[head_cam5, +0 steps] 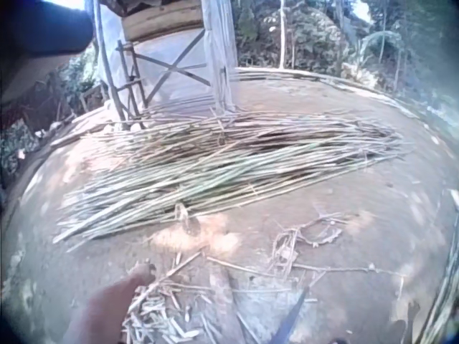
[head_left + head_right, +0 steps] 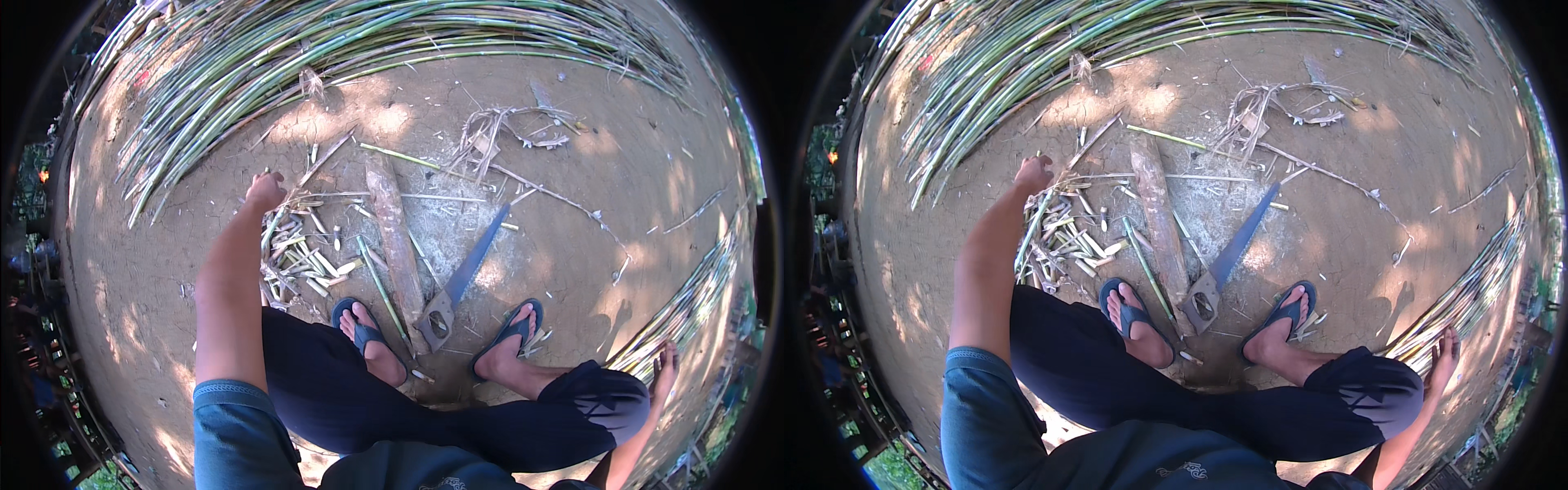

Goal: The person sits on the ground and uses a large knife to chop long bamboo stalks into smaller pieces. They repeatedly pick up stalks, position them on a wooden block, and strike them with the knife to cut them into uniform lengths.

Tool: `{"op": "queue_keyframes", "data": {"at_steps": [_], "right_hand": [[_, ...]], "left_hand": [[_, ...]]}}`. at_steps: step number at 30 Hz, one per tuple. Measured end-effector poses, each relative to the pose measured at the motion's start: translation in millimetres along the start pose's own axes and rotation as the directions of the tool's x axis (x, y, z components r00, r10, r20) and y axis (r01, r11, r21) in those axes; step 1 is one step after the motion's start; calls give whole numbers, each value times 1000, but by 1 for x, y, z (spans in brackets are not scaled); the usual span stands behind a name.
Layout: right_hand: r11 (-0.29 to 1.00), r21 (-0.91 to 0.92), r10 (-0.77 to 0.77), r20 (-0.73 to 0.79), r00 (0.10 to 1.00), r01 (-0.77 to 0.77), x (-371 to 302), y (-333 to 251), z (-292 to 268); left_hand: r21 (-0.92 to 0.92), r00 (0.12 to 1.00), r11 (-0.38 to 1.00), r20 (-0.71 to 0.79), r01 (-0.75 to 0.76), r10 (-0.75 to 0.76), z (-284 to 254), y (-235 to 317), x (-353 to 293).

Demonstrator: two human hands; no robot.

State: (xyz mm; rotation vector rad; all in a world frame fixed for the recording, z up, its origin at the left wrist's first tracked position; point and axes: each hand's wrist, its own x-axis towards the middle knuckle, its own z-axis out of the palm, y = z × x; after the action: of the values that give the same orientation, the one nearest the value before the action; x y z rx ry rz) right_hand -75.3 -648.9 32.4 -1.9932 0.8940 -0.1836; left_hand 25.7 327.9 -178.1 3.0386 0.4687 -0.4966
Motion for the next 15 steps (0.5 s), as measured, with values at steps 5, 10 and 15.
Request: {"op": "queue_keyframes", "data": {"at_steps": [5,10,15], "right_hand": [[914,-344,-206,66,976,216,-9,-70,18],[791,-559,-252,76,965,251,-22,-103,55],[750,-606,-257,104,961,266,-28,-113,77]], "left_hand": [[-344,978,916,41,205,-204,16,-40,76],[-149,975,981,-200,-124,93,26,-36,154],[-134,987,990,-156,-52,31,24,7,238]]}}
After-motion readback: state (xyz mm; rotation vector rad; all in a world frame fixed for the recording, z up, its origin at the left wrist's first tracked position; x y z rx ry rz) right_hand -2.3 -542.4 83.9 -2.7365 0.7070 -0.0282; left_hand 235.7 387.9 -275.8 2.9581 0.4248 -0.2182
